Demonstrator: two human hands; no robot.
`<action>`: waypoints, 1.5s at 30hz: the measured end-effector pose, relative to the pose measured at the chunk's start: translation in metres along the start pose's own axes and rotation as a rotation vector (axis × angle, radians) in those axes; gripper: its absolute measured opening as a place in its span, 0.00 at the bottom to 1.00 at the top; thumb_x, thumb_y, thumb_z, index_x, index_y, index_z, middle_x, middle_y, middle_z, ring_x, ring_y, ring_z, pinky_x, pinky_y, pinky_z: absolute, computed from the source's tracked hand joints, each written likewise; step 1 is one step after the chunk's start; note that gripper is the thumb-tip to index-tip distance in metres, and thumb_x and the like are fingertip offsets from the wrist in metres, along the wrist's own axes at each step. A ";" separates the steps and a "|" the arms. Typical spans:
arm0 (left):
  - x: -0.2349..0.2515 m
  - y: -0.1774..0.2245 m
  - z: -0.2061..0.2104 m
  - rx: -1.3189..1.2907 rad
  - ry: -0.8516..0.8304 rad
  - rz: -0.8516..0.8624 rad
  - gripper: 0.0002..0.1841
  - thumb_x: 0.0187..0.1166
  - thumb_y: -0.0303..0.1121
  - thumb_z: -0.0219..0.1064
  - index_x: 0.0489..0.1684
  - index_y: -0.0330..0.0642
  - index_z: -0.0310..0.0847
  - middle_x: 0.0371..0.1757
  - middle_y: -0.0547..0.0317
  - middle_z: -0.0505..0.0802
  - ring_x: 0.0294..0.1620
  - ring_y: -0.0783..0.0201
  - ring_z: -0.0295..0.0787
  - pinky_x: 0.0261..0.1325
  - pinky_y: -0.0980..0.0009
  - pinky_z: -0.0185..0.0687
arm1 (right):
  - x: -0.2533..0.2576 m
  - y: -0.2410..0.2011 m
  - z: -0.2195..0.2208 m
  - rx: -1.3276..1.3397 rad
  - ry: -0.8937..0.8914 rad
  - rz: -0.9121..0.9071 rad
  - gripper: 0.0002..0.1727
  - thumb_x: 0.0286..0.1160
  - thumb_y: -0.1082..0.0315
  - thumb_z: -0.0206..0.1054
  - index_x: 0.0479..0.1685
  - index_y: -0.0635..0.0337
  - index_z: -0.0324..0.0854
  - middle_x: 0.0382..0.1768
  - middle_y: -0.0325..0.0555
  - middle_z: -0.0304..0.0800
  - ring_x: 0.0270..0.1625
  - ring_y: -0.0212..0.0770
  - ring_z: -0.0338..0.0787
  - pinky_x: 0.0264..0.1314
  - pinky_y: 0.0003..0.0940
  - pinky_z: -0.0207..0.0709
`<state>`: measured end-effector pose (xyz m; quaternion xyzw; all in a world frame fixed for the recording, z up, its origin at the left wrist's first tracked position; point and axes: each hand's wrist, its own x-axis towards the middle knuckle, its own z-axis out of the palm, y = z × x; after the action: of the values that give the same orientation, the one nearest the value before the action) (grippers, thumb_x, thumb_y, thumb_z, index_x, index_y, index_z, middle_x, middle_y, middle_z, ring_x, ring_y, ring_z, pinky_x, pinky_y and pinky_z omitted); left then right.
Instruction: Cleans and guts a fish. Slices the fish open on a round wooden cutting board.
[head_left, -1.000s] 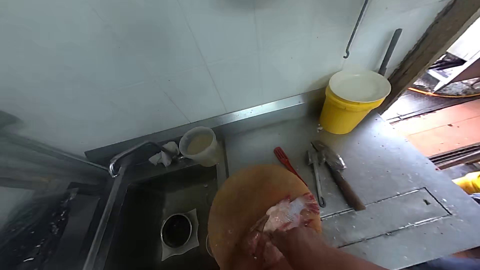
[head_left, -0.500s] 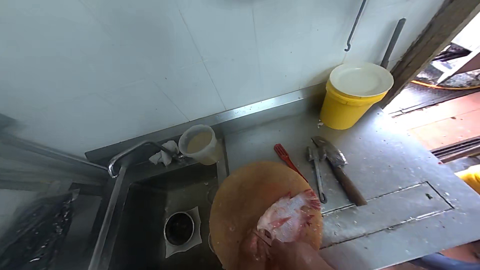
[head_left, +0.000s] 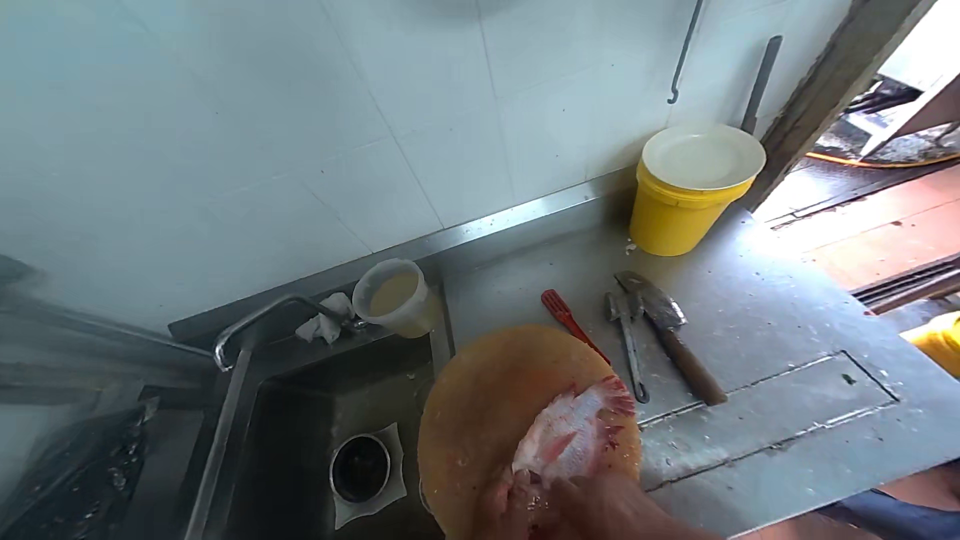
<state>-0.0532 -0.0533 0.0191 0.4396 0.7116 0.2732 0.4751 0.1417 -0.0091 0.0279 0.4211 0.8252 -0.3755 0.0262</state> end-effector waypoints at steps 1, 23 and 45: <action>0.003 -0.004 -0.004 -0.072 -0.048 -0.038 0.17 0.91 0.38 0.55 0.56 0.37 0.88 0.47 0.54 0.96 0.48 0.62 0.95 0.58 0.58 0.91 | 0.004 0.009 -0.011 -0.008 -0.012 0.066 0.15 0.87 0.63 0.56 0.64 0.53 0.82 0.45 0.60 0.92 0.47 0.66 0.93 0.45 0.70 0.85; 0.043 -0.016 -0.006 -0.701 -0.297 -0.140 0.18 0.67 0.24 0.61 0.56 0.34 0.83 0.39 0.51 0.91 0.37 0.61 0.89 0.44 0.62 0.89 | 0.002 0.090 0.015 -0.350 0.391 -0.448 0.17 0.91 0.52 0.55 0.49 0.49 0.87 0.35 0.44 0.89 0.42 0.48 0.93 0.39 0.49 0.89; 0.000 0.001 0.008 0.129 -0.006 0.526 0.19 0.73 0.34 0.76 0.60 0.36 0.90 0.64 0.43 0.90 0.66 0.61 0.88 0.72 0.67 0.84 | -0.009 0.023 -0.072 -0.041 -0.060 0.163 0.27 0.92 0.46 0.47 0.46 0.58 0.82 0.39 0.58 0.89 0.48 0.63 0.92 0.48 0.69 0.82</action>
<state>-0.0460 -0.0527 0.0166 0.6397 0.5873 0.3400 0.3609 0.1839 0.0391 0.0689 0.4746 0.7946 -0.3677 0.0902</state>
